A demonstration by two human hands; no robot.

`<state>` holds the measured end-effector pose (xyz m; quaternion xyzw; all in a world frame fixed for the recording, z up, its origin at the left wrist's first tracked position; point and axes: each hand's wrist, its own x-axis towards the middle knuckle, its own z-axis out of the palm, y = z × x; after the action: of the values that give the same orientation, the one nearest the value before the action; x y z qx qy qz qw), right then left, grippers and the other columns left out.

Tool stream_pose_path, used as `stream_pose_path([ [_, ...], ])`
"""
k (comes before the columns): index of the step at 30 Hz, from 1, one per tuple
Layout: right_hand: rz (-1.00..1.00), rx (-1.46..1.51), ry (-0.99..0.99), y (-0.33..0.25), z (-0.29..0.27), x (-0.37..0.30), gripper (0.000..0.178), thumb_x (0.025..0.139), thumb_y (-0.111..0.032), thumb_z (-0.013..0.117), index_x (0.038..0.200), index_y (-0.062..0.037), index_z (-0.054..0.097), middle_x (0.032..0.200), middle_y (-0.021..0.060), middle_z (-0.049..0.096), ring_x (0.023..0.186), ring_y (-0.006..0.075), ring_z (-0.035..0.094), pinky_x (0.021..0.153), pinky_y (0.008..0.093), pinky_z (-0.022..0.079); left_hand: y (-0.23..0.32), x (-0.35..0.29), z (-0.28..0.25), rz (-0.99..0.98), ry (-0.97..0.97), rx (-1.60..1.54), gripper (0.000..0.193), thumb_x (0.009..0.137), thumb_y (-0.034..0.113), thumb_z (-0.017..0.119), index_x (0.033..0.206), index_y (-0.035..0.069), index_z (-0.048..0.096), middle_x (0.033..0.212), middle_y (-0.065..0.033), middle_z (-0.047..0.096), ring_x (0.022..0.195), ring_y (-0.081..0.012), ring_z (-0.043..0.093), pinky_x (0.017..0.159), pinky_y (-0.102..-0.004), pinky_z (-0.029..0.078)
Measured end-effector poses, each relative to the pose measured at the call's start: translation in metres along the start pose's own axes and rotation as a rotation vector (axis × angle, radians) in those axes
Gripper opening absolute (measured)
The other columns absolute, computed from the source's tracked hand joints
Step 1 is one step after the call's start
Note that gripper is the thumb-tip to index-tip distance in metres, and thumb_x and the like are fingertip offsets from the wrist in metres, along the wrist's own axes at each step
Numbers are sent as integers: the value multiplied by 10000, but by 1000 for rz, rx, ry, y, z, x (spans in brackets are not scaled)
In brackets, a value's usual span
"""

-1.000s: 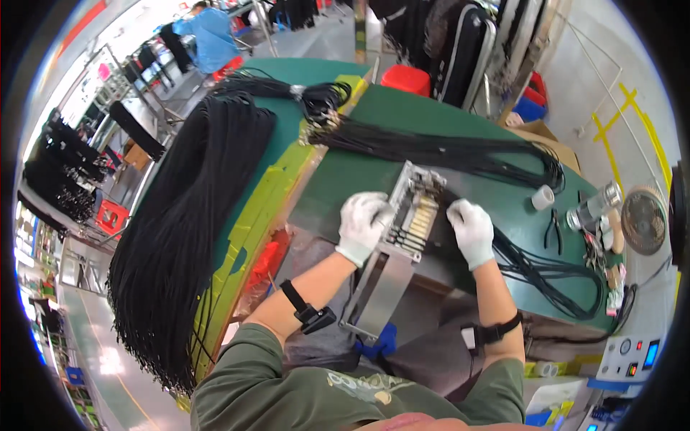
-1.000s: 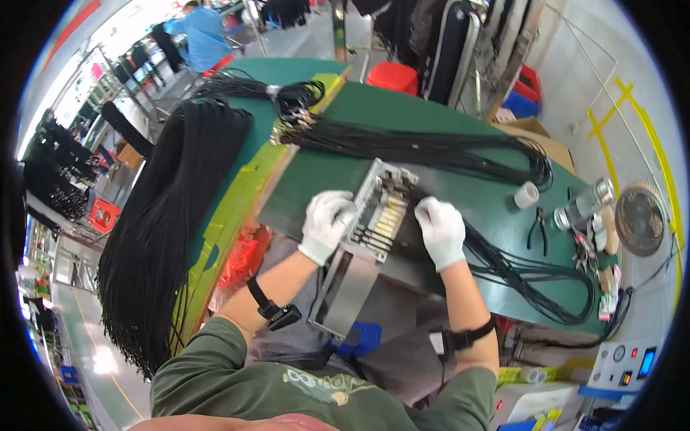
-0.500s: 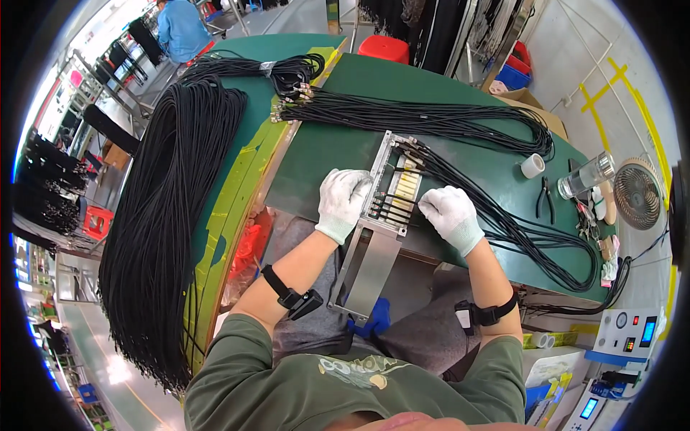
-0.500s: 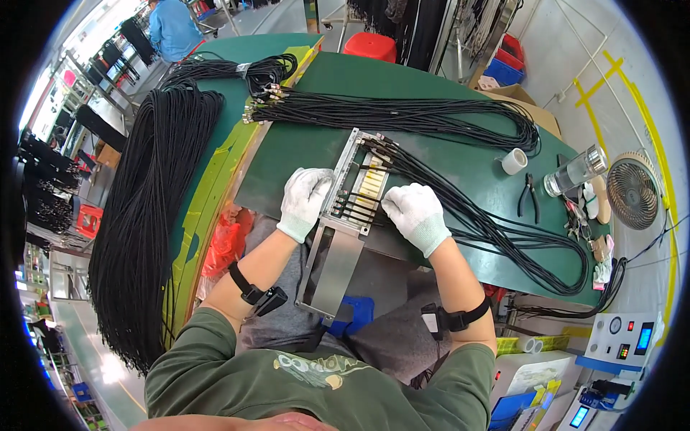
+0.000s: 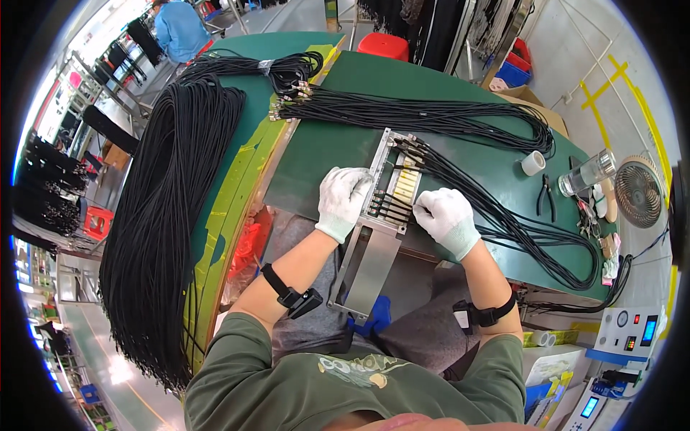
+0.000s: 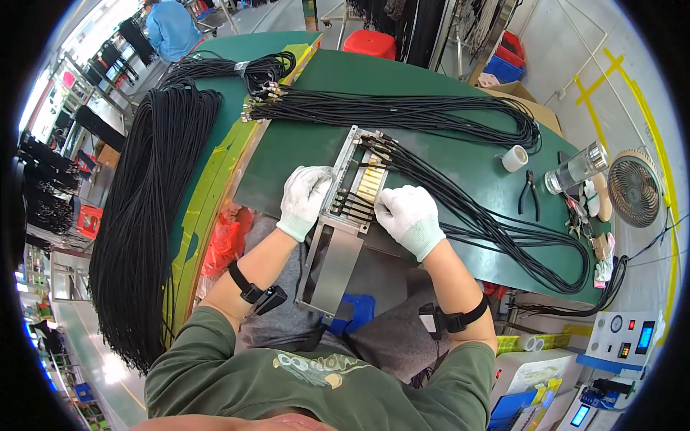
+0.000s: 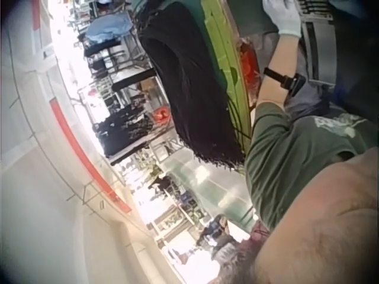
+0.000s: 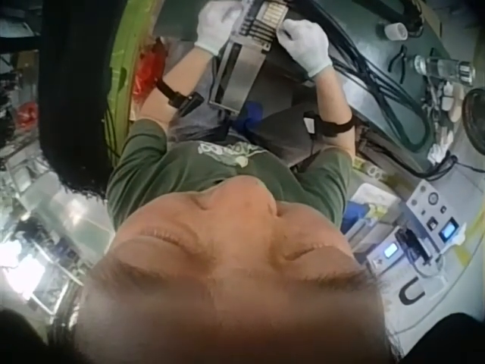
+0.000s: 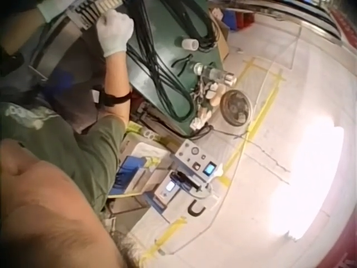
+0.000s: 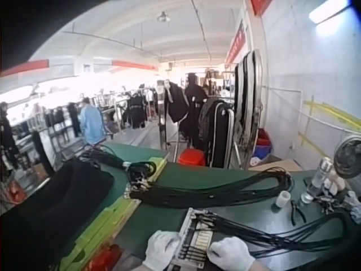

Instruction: The person places cables into a metal fixture by hand, inserts it into a machine, and presses a button. After removing the fixture, the person takes out the cables and gathers a new bundle from a pile to repeat the process.

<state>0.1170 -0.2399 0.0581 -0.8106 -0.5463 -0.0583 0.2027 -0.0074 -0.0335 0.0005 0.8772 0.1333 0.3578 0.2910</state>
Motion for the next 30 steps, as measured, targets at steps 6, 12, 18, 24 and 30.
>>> stream_pose_path([
  [6, 31, 33, -46, -5, -4, 1, 145, 833, -206, 680, 738, -106, 636, 678, 89, 618, 713, 303, 618, 690, 422, 469, 2, 1, -1, -58, -27, -64, 145, 882, 184, 686, 946, 63, 735, 1047, -117, 730, 1023, -311, 665, 1004, -431, 468],
  [12, 27, 56, -10, -1, 4, 3, 131, 832, -203, 679, 754, -106, 636, 669, 89, 611, 717, 305, 620, 690, 424, 474, 16, 3, -3, 145, -144, -44, 275, 825, 385, 729, 1033, 213, 783, 1274, -200, 638, 1225, -388, 549, 1064, -500, 408],
  [18, 48, 10, 42, 14, 4, 8, 169, 840, -296, 695, 830, -129, 677, 775, 94, 653, 794, 309, 628, 701, 443, 479, 30, 4, -5, 311, -373, 282, 432, 836, 589, 629, 1142, 316, 766, 1491, -230, 458, 1358, -457, 401, 1155, -610, 238],
  [24, 187, -217, 124, 44, 11, 25, 186, 775, -232, 768, 930, -151, 703, 926, 60, 646, 936, 299, 594, 818, 421, 486, 24, 11, 0, 274, -419, 206, 261, 811, 415, 726, 1056, 360, 793, 1482, -191, 488, 1380, -425, 398, 1175, -606, 213],
  [30, 165, -184, 241, 51, 21, 25, 146, 778, -214, 754, 895, -152, 694, 884, 56, 642, 911, 291, 594, 787, 427, 488, 11, 9, 2, 195, -294, -5, 270, 780, 281, 776, 1037, 204, 797, 1375, -159, 597, 1331, -420, 465, 1143, -486, 350],
])
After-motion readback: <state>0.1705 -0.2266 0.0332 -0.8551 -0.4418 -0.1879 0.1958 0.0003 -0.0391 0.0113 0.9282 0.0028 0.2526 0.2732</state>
